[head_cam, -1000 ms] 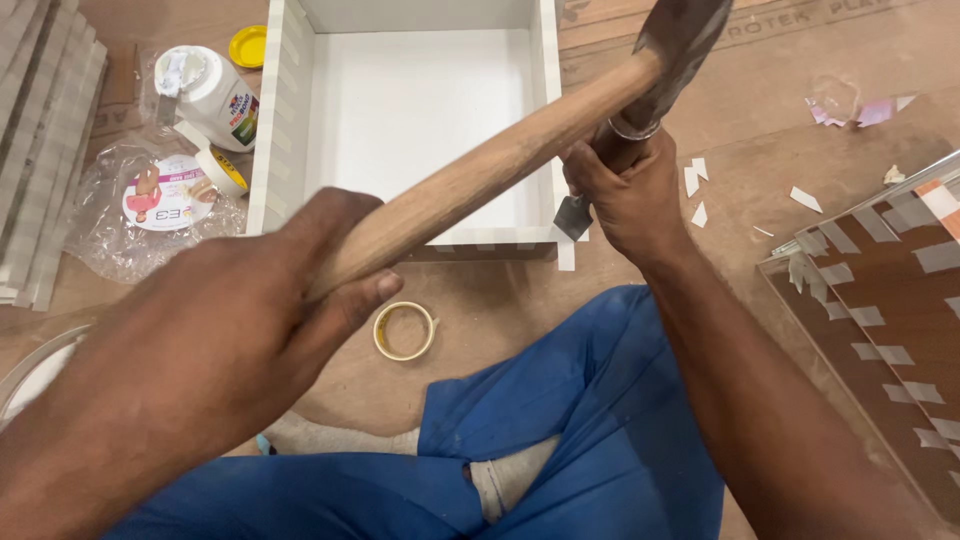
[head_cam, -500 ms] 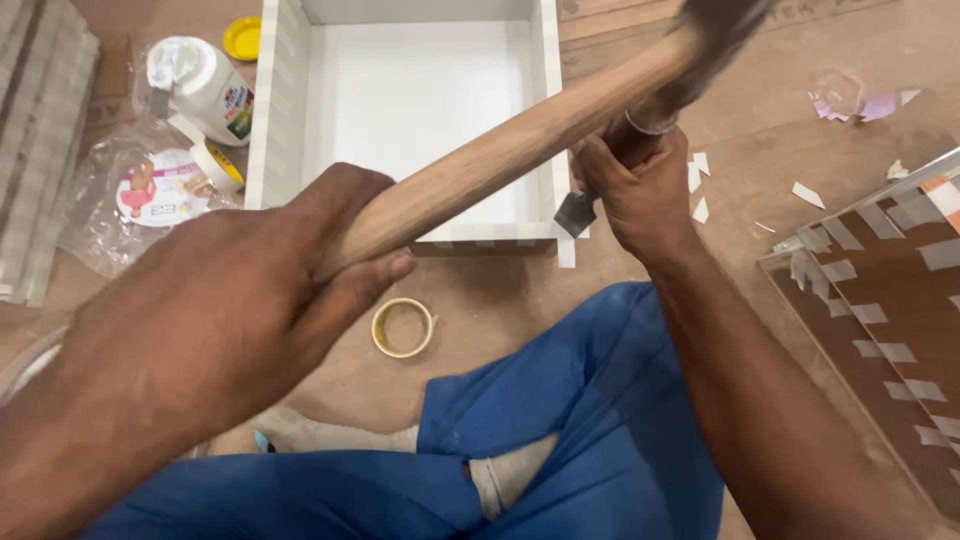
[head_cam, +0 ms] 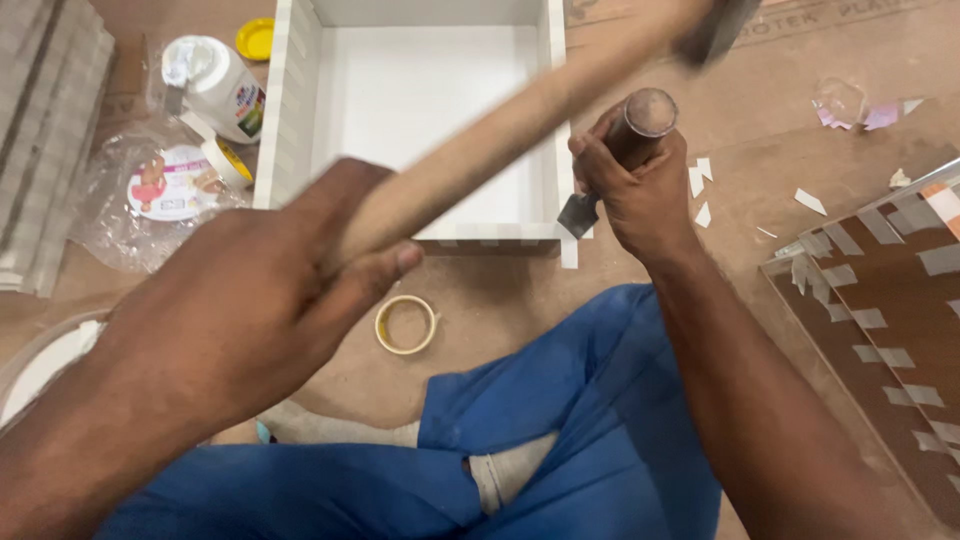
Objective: The person sits on the floor and uses a hammer and chisel to work on the edges of a white drawer. They then apply masking tape to the drawer's edges and corners, pressing it down firmly. Finally, they lift the drawer and place it on top of another drawer unit.
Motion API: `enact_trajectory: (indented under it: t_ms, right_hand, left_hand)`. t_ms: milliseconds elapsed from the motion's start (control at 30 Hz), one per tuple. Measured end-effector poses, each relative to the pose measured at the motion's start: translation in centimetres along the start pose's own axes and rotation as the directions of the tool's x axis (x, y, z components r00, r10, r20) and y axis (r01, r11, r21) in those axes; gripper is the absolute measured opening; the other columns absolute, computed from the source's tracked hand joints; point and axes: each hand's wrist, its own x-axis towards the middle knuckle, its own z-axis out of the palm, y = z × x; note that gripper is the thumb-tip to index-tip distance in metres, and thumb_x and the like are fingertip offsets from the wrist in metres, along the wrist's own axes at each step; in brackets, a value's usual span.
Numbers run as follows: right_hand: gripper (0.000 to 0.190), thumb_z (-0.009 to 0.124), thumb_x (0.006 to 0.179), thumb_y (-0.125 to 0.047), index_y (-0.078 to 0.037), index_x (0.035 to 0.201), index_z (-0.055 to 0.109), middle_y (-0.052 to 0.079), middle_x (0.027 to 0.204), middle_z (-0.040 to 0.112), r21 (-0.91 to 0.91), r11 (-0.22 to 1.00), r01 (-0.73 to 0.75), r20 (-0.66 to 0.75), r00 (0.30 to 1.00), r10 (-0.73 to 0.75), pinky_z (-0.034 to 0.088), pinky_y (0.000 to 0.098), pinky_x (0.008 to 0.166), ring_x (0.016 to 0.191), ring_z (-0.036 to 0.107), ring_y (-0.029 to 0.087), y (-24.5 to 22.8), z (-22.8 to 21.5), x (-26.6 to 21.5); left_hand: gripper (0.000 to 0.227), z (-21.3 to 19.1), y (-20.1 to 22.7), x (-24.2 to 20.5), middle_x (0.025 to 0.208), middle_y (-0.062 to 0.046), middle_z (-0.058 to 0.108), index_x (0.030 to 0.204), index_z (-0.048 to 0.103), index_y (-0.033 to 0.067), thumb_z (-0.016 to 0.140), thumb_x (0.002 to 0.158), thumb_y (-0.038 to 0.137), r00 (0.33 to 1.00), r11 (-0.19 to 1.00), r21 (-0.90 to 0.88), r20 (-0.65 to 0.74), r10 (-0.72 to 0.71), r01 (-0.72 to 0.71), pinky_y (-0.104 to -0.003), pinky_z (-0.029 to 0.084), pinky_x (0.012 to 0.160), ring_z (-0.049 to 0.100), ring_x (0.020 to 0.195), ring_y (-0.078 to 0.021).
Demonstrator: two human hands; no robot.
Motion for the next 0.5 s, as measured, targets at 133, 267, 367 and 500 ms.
enact_trajectory:
  t_ms: [133, 267, 367, 500]
  right_hand:
    - [0.016, 0.072, 0.099, -0.005, -0.008, 0.097, 0.056, 0.003, 0.079, 0.063, 0.043, 0.999, -0.003, -0.091, 0.996, 0.007, 0.050, 0.0274, 0.056, 0.064, 0.061, 0.011, 0.2, -0.2, 0.6]
    - [0.025, 0.073, 0.111, -0.001, -0.007, 0.092, 0.057, 0.005, 0.068, 0.056, 0.323, 0.927, 0.190, -0.297, 0.951, -0.092, 0.045, 0.0307, 0.048, 0.053, 0.055, 0.013, -2.0, -4.9, 1.4]
    - [0.005, 0.068, 0.104, -0.006, -0.002, 0.102, 0.066, 0.005, 0.074, 0.062, -0.266, 0.961, -0.076, -0.148, 0.988, 0.037, 0.045, 0.0298, 0.057, 0.058, 0.057, 0.013, -3.5, -7.5, 1.4]
    - [0.023, 0.074, 0.083, -0.014, 0.003, 0.100, 0.074, 0.004, 0.089, 0.076, -0.575, 0.763, -0.295, 0.225, 0.840, 0.494, 0.058, 0.0290, 0.057, 0.070, 0.068, 0.011, 2.1, -6.0, 1.1]
  left_hand:
    - [0.038, 2.4, -3.2, -0.4, 0.055, -0.006, 0.061, 0.125, 0.057, 0.0169, 0.063, 0.094, 0.037, 0.881, 0.870, -0.309, -0.404, 0.246, -0.384, -0.038, 0.048, 0.039, 0.062, 0.043, -0.0189]
    - [0.028, 6.8, -7.4, -0.1, 0.057, -0.004, 0.055, 0.118, 0.058, 0.0114, 0.064, 0.097, 0.029, 0.922, 0.761, -0.571, -0.376, 0.090, -0.307, -0.033, 0.045, 0.036, 0.052, 0.044, -0.0145]
    - [0.025, 10.9, -10.4, 0.5, 0.066, -0.005, 0.056, 0.114, 0.056, 0.0044, 0.064, 0.104, 0.025, 0.962, 0.540, -0.805, -0.270, 0.033, -0.245, -0.031, 0.045, 0.040, 0.049, 0.051, -0.0138]
    - [0.024, 15.1, -11.6, 0.8, 0.070, -0.008, 0.058, 0.117, 0.054, 0.0029, 0.064, 0.103, 0.020, 0.986, 0.349, -0.926, -0.163, -0.021, -0.145, -0.031, 0.046, 0.041, 0.054, 0.050, -0.0155]
